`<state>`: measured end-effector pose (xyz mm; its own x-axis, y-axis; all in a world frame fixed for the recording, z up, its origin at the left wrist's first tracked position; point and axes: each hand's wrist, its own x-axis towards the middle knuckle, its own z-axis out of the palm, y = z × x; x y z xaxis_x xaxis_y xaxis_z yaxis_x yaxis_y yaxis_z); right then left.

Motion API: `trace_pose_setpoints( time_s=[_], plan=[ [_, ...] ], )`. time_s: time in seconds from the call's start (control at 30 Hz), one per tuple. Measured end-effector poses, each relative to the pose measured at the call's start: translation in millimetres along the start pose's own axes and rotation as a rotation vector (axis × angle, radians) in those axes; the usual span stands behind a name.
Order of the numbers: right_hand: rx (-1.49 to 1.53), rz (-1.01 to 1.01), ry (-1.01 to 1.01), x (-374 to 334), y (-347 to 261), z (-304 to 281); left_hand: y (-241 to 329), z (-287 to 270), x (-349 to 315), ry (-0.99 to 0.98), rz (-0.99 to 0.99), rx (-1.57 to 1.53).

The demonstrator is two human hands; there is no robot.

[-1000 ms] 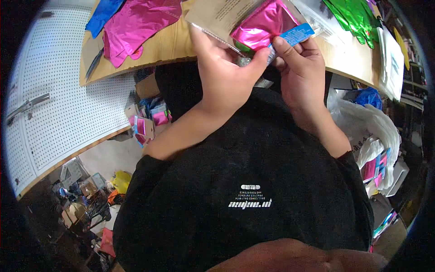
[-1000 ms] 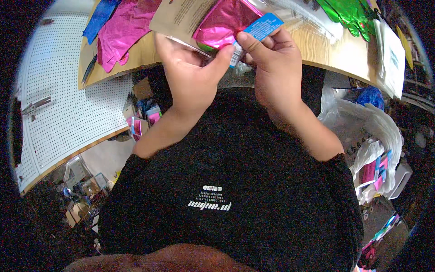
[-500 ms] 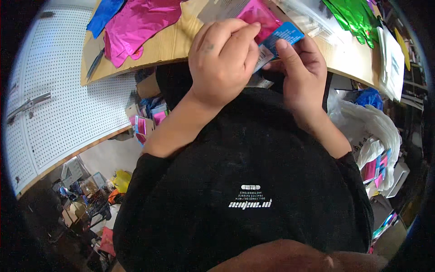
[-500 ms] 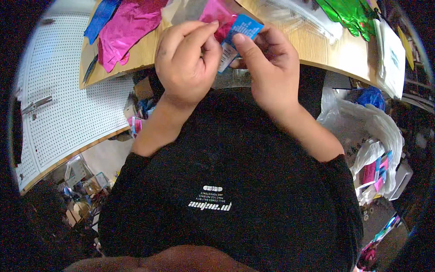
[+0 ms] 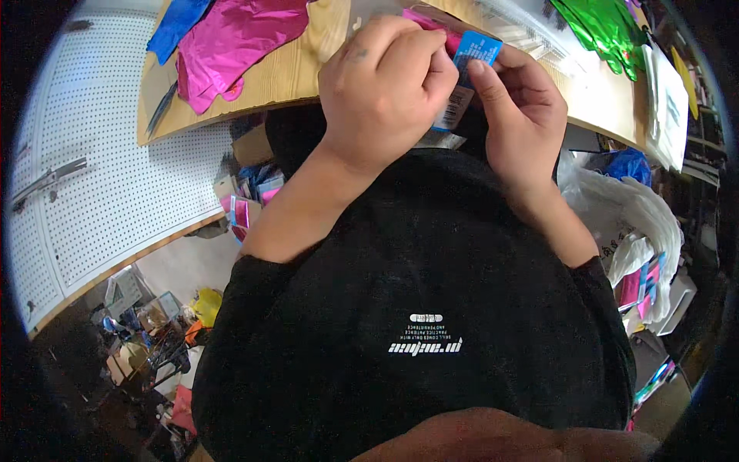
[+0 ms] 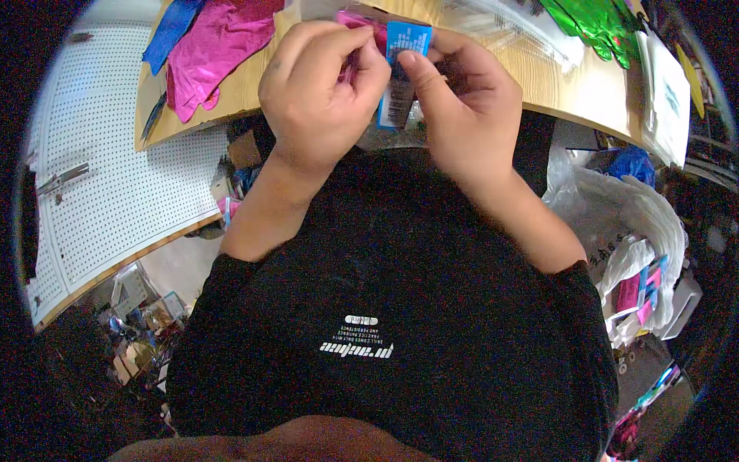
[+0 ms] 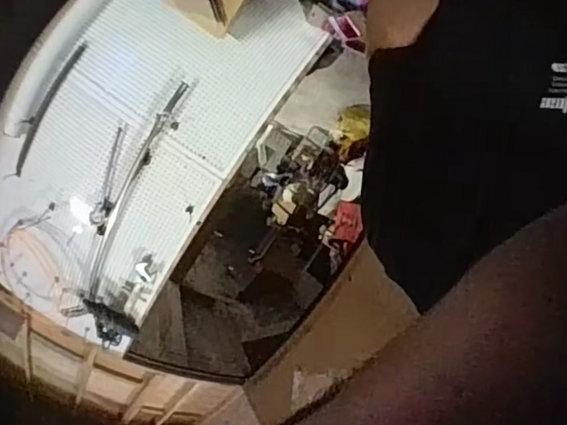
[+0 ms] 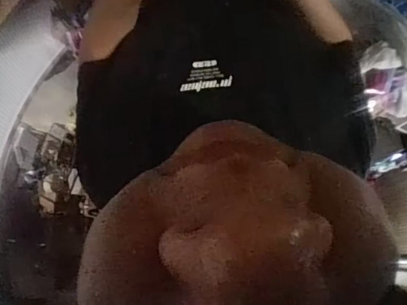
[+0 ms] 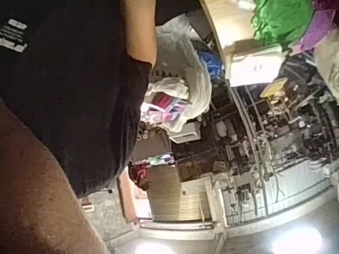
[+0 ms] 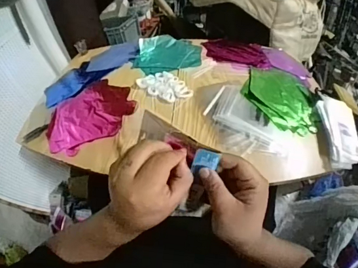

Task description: Packaging star-shaped colorful decorations into plastic bags and cardboard sleeves.

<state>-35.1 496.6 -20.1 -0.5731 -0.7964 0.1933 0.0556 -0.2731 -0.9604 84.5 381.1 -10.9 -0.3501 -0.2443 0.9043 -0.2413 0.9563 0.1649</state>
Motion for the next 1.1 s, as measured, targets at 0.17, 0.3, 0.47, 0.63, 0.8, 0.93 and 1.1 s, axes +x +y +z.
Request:
trace_pose_setpoints(
  time_s=[0.17,0.3,0.47,0.63,0.8,0.93,1.1],
  plan=[
    [-0.054,-0.041,0.022,1.3,5.7,0.6,7.3,-2.7,11.5,0.003,-0.027,-0.034],
    [-0.05,-0.054,0.033,3.2,5.8,4.2,-13.2,15.3,16.4,0.078,0.156,-0.031],
    [-0.056,-0.042,0.051,4.5,5.0,5.0,-22.0,34.8,11.7,0.382,0.301,-0.232],
    [-0.063,-0.048,0.062,7.9,7.0,2.4,10.1,7.3,-1.5,-0.028,-0.111,-0.029],
    [0.056,-0.103,0.106,14.3,2.9,1.9,18.6,-3.4,-19.6,-0.173,-0.233,0.003],
    [0.048,-0.134,0.121,12.7,9.1,2.8,16.8,-5.3,-24.4,-0.194,-0.222,0.012],
    [-0.038,-0.223,0.108,7.7,7.9,8.1,20.8,-11.2,-18.4,-0.163,-0.235,-0.019]
  ],
)
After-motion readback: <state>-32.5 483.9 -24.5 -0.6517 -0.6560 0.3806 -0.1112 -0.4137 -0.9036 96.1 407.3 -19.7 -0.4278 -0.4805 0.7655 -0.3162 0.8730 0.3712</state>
